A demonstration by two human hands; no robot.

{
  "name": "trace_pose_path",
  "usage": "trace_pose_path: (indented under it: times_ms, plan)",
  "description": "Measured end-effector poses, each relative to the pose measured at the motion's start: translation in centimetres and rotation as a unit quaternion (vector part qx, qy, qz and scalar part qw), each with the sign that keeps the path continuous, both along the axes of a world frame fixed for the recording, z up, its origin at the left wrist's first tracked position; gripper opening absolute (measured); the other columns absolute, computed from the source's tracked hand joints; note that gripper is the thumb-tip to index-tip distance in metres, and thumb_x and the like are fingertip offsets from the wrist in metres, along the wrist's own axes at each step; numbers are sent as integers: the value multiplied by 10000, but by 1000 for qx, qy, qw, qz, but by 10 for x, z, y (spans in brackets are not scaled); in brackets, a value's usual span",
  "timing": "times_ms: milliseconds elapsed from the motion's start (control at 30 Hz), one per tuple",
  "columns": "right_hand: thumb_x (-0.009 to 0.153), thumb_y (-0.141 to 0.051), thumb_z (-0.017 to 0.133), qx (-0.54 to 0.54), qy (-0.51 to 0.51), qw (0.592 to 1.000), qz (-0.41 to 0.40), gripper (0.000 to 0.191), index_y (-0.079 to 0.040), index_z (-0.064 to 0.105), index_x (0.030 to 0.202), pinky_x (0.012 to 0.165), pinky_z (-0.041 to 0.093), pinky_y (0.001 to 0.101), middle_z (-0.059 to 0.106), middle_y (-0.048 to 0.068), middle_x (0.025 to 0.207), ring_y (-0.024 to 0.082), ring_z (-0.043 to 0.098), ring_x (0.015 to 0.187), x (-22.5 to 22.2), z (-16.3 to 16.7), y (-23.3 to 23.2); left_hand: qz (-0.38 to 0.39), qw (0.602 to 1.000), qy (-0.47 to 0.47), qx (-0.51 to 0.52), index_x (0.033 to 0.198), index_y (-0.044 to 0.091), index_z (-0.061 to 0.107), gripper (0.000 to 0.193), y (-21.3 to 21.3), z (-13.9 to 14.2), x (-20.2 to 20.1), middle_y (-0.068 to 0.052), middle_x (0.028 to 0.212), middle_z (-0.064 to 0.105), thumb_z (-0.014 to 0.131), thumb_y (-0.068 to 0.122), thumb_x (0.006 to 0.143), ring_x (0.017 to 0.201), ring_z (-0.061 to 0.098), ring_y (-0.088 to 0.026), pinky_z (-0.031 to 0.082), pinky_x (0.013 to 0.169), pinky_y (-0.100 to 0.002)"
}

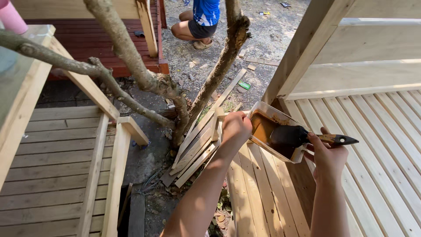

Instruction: The person applies dark wood stain to a wooden bench using a foam brush. They repeatedly dip the brush into a plastic container of stain and spread it along the bench slats and frame. The person moves the container to a different bench and continues staining the edges and slats.

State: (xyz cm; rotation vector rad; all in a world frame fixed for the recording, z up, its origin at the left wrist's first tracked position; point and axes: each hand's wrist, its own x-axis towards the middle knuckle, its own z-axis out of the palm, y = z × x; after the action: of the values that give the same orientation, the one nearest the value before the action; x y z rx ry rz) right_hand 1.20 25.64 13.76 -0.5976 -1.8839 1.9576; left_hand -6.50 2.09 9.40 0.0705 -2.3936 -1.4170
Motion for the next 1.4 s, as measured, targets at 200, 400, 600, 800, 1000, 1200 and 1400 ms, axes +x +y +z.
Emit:
trace_pose_path:
  times_ms: [200,400,600,800,1000,1200,1400]
  plan:
    - [914,-85,756,4,21,993,112,512,-3,601,1395,666,621,363,721,132,1057,216,733,837,-15,-15,-83,118,986,107,-50,895,12,752,206,-96,-15,35,-241,875,719,592,130,840,865,702,-422,552,826,-479]
    - [935,-67,742,-1,32,975,221,484,15,619,1396,688,632,374,704,133,1058,209,727,862,-26,-19,-175,223,974,4,-22,888,23,756,171,-197,2,83,-233,935,714,631,131,847,864,703,-407,561,812,-477]
    - [937,-73,735,-46,53,933,353,471,9,612,1384,684,629,366,718,119,1050,192,719,815,-19,-11,-289,343,937,45,-49,821,1,752,168,-293,25,162,-233,857,696,638,121,849,838,681,-410,547,789,-500]
    - [1002,-46,747,-56,111,871,475,413,67,610,1374,694,600,347,702,114,1082,199,691,837,31,5,-407,444,892,48,-74,802,-13,707,187,-379,44,272,-226,836,698,602,123,877,848,684,-389,555,808,-491]
    - [946,-41,748,-42,110,830,545,427,51,635,1347,701,632,329,715,150,1092,222,734,873,120,31,-497,536,841,53,-57,774,7,728,184,-429,68,400,-220,851,708,603,123,841,821,686,-385,552,784,-490]
    - [918,-43,748,-25,101,775,624,404,55,643,1296,663,632,328,721,143,1078,207,740,860,224,59,-564,627,771,72,-85,773,20,737,168,-450,83,532,-206,844,718,610,119,818,816,687,-379,556,791,-479]
    - [915,-69,728,-18,74,693,717,409,36,646,1302,673,620,345,720,127,1045,207,712,849,333,68,-622,701,707,61,-67,769,27,743,165,-453,81,659,-182,827,713,618,125,814,793,683,-365,555,752,-461]
